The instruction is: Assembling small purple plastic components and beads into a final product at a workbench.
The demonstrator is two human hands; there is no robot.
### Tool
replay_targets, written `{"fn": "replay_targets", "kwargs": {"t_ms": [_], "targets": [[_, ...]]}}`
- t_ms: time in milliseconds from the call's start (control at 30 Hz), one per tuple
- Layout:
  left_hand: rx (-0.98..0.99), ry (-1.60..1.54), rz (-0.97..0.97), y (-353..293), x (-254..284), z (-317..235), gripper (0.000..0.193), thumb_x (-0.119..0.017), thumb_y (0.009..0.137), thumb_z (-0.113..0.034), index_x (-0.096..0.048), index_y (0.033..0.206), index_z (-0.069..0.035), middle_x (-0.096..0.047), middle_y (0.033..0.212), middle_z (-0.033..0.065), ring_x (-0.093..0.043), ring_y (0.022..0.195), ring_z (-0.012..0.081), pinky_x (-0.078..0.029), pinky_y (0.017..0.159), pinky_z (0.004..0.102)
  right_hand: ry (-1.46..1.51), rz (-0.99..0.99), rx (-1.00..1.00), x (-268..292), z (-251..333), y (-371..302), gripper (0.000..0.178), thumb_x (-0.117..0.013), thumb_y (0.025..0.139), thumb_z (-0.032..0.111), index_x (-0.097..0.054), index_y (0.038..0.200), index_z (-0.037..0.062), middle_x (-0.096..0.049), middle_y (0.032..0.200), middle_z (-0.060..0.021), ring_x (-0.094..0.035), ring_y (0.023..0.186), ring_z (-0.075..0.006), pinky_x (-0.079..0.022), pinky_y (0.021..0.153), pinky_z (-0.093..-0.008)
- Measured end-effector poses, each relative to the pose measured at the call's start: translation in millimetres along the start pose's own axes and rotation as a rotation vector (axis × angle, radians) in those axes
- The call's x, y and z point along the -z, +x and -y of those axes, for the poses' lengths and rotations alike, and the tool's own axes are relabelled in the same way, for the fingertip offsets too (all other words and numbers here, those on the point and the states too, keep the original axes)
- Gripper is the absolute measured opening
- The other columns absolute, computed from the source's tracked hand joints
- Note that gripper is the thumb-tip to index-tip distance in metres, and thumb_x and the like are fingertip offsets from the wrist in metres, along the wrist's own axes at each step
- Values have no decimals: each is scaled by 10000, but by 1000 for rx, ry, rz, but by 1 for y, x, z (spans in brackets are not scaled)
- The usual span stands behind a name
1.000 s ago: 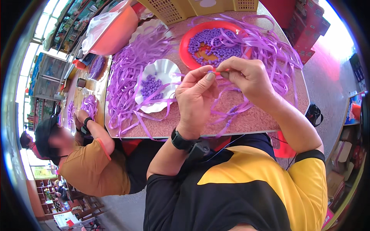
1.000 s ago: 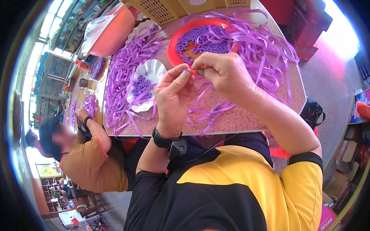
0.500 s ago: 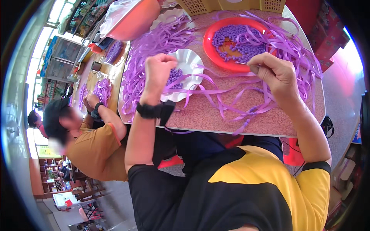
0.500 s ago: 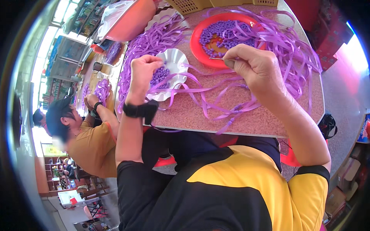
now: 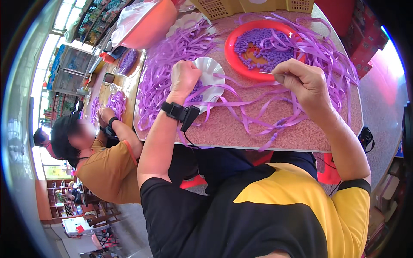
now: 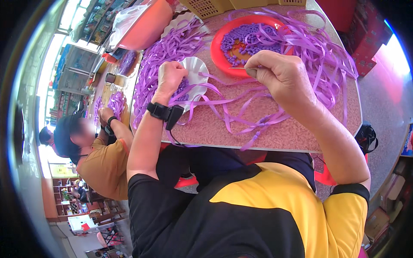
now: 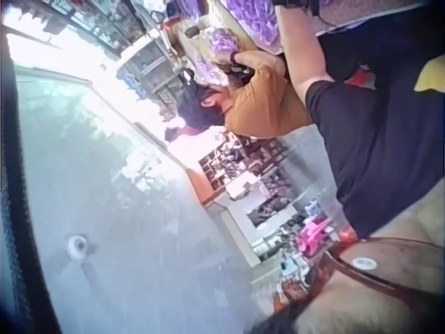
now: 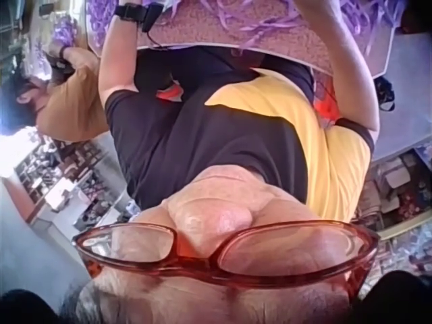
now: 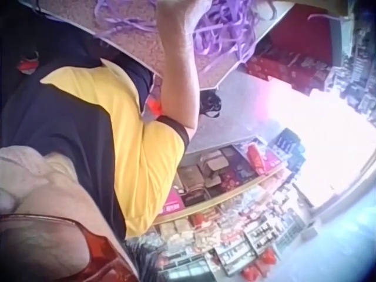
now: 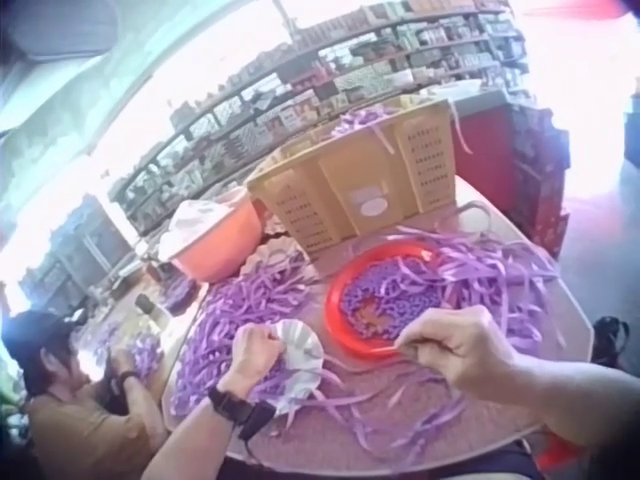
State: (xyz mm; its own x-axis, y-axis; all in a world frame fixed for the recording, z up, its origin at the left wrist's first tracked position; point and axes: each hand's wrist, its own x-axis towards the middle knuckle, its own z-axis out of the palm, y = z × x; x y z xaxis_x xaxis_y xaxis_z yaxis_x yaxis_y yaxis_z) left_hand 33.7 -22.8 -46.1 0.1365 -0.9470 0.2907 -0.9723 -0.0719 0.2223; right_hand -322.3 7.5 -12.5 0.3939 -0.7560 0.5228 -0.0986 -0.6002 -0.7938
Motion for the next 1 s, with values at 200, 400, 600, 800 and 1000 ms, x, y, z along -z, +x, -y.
{"fn": "replay_targets", "kwargs": {"t_ms": [200, 400, 600, 800, 1000], "targets": [[358, -1341, 280, -30, 46, -67, 98, -631, 857, -57, -670, 874, 32, -627, 733, 58, -566, 623, 143, -444, 538, 274, -42, 39, -1, 4, -2, -2, 159, -564, 899, -93, -662, 1012, -36, -697, 927, -88, -661, 883, -139, -520, 810, -249], [314, -2079, 463, -62, 26, -121, 146, -600, 914, -76, -630, 1029, 10, -644, 924, 102, -592, 775, 155, -460, 579, 284, 53, 99, -52, -2, -2, -2, 289, -490, 909, -139, -661, 1119, -36, -687, 1077, -133, -663, 1004, -180, -532, 929, -298], [409, -2304, 433, -74, 10, -155, 150, -602, 935, -118, -619, 1053, -28, -656, 964, 77, -608, 824, 166, -474, 692, 292, 63, 24, -60, -5, -4, -2, 268, -501, 924, -126, -664, 1116, -34, -691, 1059, -128, -660, 977, -166, -541, 893, -291], [437, -2326, 425, -77, 1, -163, 145, -604, 937, -121, -624, 1054, -38, -658, 944, 68, -611, 830, 165, -475, 711, 297, 23, 28, -82, -2, -4, -2, 249, -522, 914, -118, -666, 1099, -31, -696, 999, -121, -661, 934, -150, -534, 840, -274], [384, -2234, 316, -83, 3, -172, 164, -613, 926, -77, -626, 1079, -19, -663, 925, 74, -633, 810, 157, -497, 672, 282, 16, 12, -64, -4, -3, -3, 241, -521, 925, -100, -661, 1106, -23, -697, 955, -113, -660, 886, -128, -530, 800, -266]]}}
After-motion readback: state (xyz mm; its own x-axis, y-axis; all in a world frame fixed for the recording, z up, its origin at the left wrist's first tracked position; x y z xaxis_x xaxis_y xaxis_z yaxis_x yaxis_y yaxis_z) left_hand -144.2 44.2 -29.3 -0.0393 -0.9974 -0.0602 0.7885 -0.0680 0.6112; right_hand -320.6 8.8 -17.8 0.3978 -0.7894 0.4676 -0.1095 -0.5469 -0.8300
